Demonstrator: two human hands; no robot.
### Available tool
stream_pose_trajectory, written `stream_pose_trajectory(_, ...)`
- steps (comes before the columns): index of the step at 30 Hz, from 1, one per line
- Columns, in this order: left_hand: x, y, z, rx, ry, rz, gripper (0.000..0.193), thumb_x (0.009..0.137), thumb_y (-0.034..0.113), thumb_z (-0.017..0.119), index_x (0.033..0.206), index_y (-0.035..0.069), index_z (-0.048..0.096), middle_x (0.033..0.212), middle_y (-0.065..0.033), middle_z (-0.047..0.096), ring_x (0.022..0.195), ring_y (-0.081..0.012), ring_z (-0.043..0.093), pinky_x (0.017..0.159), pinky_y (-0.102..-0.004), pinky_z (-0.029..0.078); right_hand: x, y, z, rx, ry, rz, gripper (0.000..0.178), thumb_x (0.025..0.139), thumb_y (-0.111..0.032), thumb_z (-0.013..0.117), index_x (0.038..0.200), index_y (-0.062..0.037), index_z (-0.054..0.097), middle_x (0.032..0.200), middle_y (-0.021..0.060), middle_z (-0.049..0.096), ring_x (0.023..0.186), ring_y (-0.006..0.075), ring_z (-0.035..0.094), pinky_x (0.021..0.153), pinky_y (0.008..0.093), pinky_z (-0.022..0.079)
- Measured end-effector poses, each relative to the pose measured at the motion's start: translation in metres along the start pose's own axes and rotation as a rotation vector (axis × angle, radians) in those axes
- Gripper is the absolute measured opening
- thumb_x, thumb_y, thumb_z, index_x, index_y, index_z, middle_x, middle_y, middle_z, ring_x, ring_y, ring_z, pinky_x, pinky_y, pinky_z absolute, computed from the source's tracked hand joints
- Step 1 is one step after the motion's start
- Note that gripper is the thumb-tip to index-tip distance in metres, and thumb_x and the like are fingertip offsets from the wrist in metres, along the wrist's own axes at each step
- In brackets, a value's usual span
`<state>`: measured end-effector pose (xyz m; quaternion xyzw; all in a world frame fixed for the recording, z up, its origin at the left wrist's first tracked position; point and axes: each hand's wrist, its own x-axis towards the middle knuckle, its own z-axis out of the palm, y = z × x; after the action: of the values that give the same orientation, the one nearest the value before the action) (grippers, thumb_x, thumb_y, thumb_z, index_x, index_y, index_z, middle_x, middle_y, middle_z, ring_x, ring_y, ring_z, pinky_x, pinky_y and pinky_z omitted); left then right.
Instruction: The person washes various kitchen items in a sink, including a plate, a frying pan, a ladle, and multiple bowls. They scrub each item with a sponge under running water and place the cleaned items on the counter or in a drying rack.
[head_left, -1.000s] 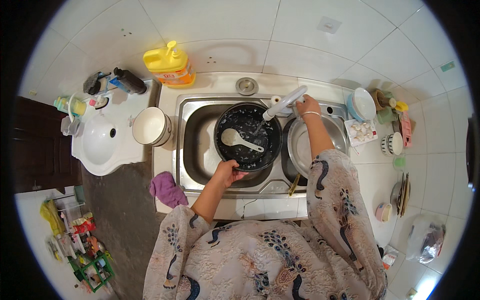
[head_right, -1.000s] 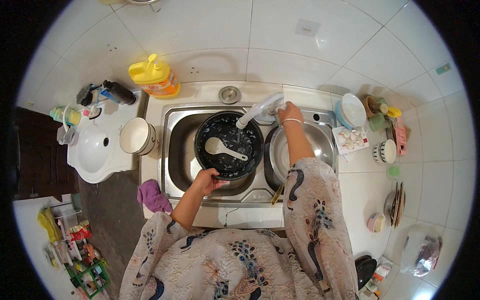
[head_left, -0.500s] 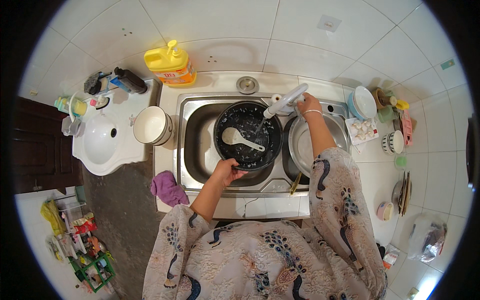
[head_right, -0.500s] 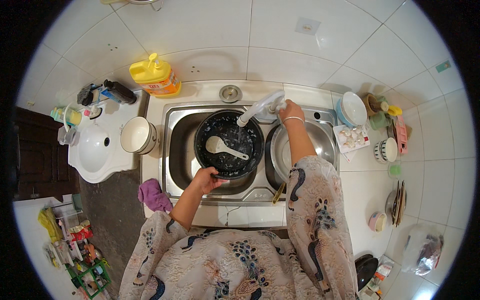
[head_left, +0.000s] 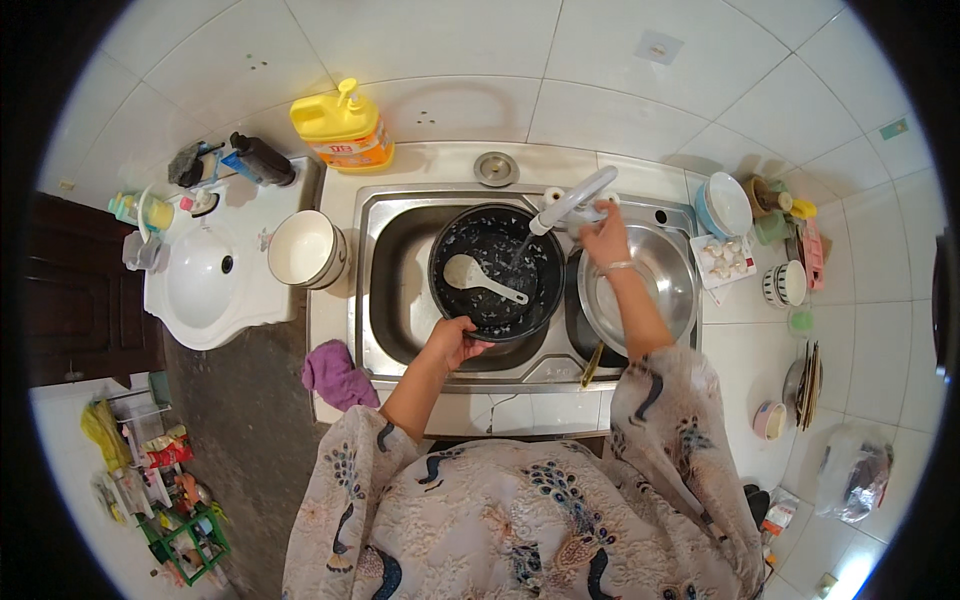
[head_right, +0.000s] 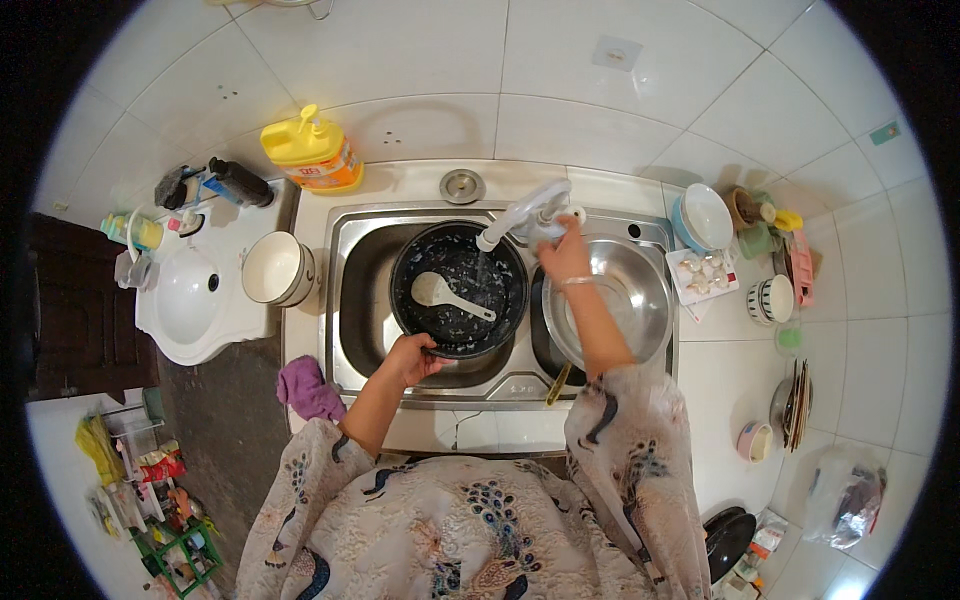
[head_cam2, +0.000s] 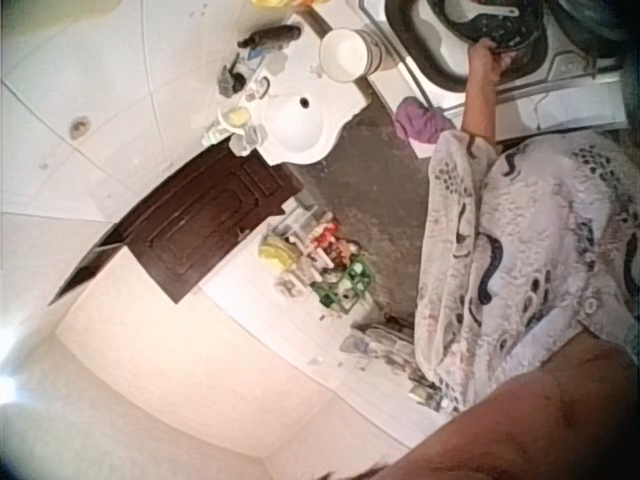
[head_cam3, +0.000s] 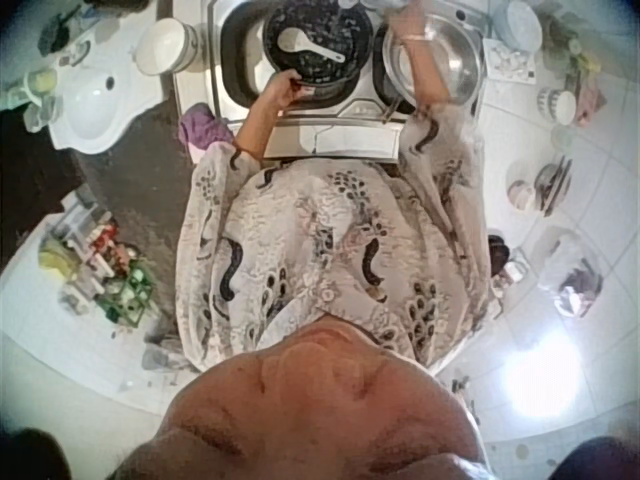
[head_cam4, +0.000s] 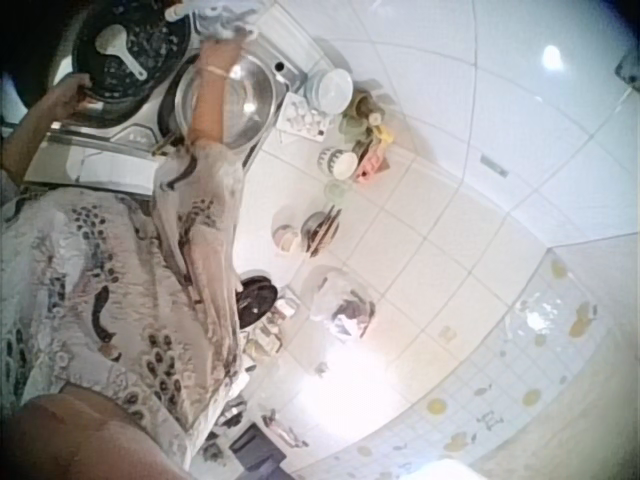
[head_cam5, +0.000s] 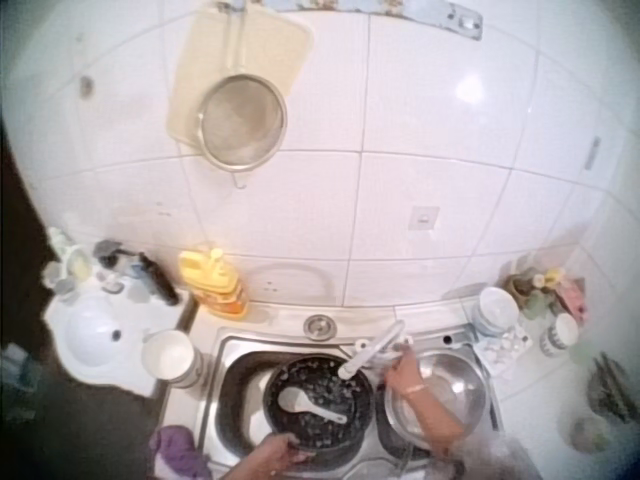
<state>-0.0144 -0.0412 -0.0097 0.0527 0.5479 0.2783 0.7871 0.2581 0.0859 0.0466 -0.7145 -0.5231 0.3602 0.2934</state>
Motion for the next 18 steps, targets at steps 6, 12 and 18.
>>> stream_pose_trajectory(6,0.003,0.002,-0.007,0.030,-0.065,-0.006,0.021,0.080,0.008,0.040,0.094,-0.007,0.046,0.088,-0.0194,0.059,0.074,-0.0300,0.064,0.047,-0.0287,0.049,-0.064,-0.011,0.084,0.100,-0.632,-0.113,0.020,0.076,-0.010,0.059,0.095,-0.0041,0.058,0.082,0.0078,0.060,0.072,0.0144,0.057,0.066,0.0273,0.046)
stream_pose_trajectory(12,-0.012,0.008,-0.006,0.030,-0.077,0.015,0.014,0.080,0.006,0.043,0.091,-0.002,0.048,0.086,-0.0164,0.059,0.073,-0.0335,0.064,0.048,-0.0296,0.051,-0.043,-0.021,0.211,0.364,-0.255,-0.053,0.034,0.068,-0.007,0.065,0.100,-0.0005,0.057,0.087,0.0091,0.062,0.078,0.0169,0.058,0.073,0.0293,0.046)
stream_pose_trajectory(18,-0.020,0.007,-0.008,0.071,-0.065,0.012,0.012,0.079,0.006,0.045,0.086,-0.003,0.047,0.079,-0.0152,0.058,0.073,-0.0336,0.064,0.047,-0.0283,0.050,-0.035,-0.030,0.196,0.474,-0.275,0.056,0.038,0.068,-0.012,0.065,0.104,-0.0011,0.057,0.090,0.0131,0.062,0.081,0.0219,0.059,0.075,0.0305,0.046)
